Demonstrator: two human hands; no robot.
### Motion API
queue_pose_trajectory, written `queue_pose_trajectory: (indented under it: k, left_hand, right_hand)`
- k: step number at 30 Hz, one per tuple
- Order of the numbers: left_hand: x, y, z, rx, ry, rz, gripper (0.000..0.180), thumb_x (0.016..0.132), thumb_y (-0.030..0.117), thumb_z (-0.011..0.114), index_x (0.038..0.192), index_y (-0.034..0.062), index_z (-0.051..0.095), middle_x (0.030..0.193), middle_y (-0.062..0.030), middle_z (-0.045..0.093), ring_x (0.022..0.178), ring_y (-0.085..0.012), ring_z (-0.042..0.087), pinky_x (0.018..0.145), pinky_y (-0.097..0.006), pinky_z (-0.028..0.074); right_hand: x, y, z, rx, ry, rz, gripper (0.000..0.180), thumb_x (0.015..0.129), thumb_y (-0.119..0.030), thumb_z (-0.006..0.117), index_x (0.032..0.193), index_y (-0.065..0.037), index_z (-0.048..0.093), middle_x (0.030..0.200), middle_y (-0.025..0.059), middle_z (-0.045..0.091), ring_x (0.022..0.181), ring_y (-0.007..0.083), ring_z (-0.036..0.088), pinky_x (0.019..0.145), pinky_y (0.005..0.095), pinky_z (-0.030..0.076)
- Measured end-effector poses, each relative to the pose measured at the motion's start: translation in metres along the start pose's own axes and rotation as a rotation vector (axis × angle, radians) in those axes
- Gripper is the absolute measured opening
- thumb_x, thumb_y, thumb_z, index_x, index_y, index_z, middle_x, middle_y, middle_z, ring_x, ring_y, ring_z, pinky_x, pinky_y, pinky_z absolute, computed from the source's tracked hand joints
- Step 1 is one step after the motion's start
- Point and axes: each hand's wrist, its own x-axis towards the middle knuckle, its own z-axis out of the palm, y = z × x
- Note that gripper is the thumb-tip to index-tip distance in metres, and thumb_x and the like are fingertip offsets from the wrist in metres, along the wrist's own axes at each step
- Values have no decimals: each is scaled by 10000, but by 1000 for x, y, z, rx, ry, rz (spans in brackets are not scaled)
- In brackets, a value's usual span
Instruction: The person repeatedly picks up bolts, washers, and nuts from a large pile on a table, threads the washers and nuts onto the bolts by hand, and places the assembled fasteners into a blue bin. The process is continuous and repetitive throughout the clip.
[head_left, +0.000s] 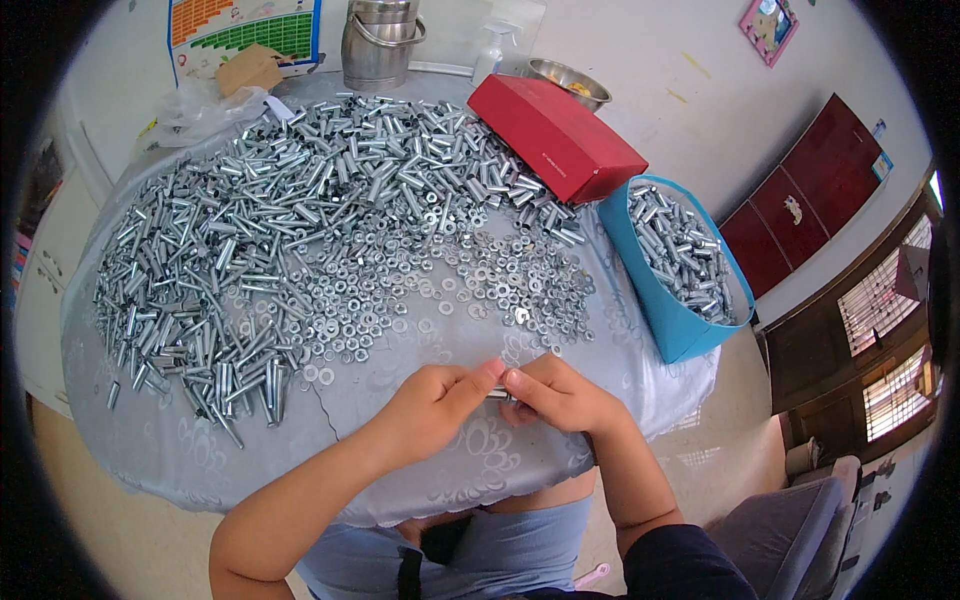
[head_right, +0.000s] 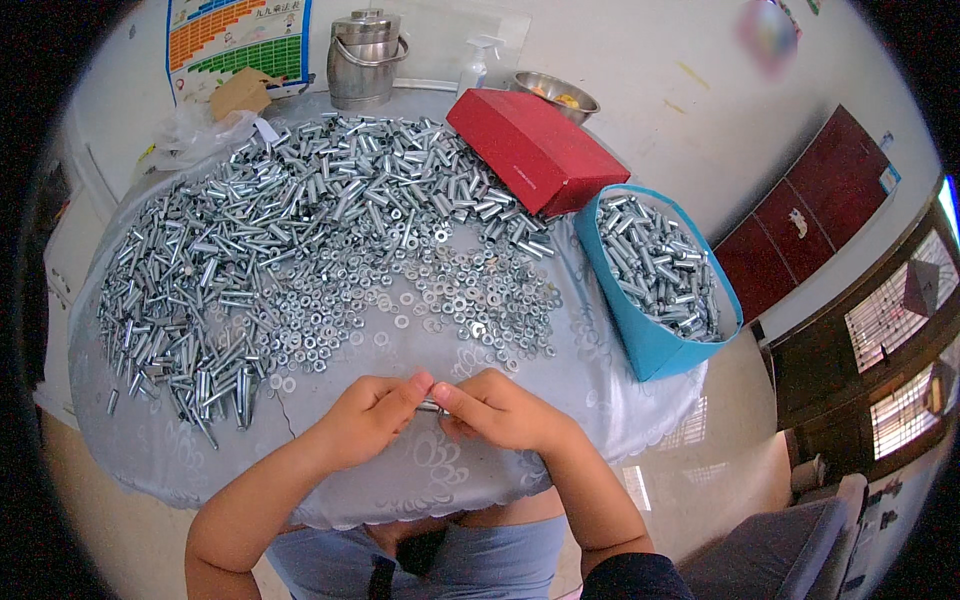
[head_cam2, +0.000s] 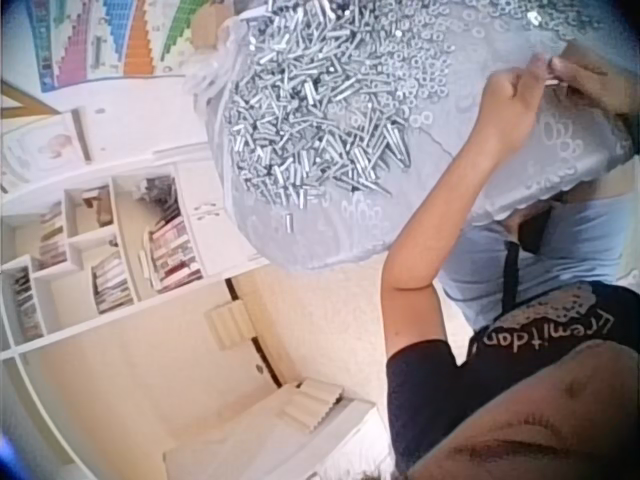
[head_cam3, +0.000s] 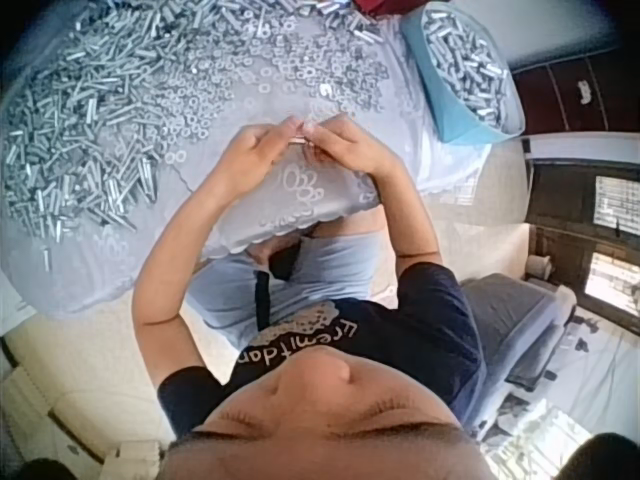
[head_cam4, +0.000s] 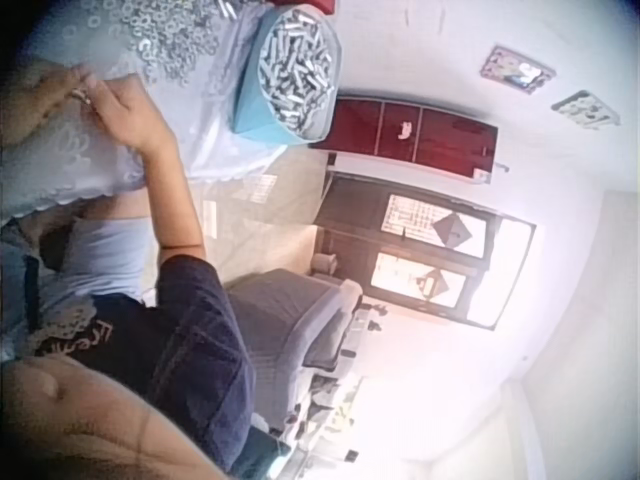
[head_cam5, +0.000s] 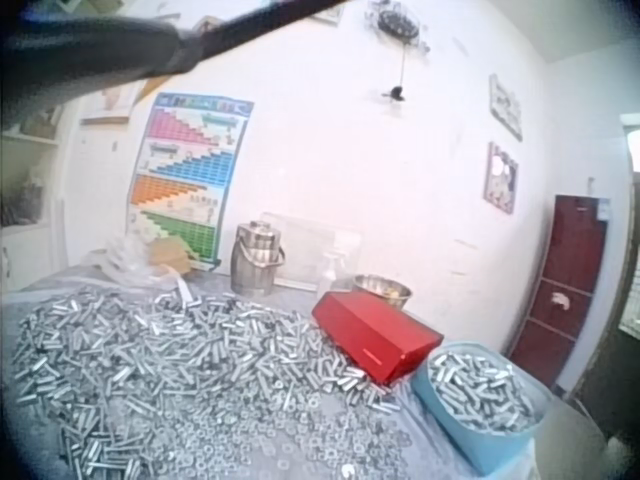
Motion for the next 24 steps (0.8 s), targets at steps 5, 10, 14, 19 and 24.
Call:
queue_pose_trajectory:
  k: [5,10,14,19,24]
  left_hand:
    - [2,-6,-3,-33,9,7,585,907,506,427,627,2,527,569,33,418,563,-64,377,492,-245,315]
    - [4,-10,-4,-19,-1,-7,598,901,531,417,597,23,500,563,30,412,554,-65,371,487,-245,312]
    - [2,-7,-4,-49,22,-14,597,904,531,409,590,29,492,553,26,407,554,-69,374,489,-250,319]
    - [4,-8,-4,0,5,15,586,916,506,402,597,22,493,554,17,410,554,-75,380,494,-259,326]
    - [2,-6,-5,7,33,29,572,922,480,407,629,0,510,561,12,424,565,-79,391,507,-264,335]
  right_hand:
    - [5,-8,6,-225,188,-333,300,874,-291,562,869,6,603,652,48,537,574,93,456,521,254,381]
    - [2,-3,2,-61,101,-196,245,854,-239,602,888,4,602,649,36,527,583,92,462,546,244,393]
    - [7,-12,11,-138,233,-344,217,848,-217,613,873,-2,593,659,26,523,587,91,464,545,237,390]
    - [2,-2,3,-59,109,-185,215,849,-227,615,862,-18,565,656,24,511,591,79,453,539,235,384]
    - [5,-15,11,-235,221,-278,257,877,-258,575,799,-15,541,594,19,469,567,74,422,514,251,368]
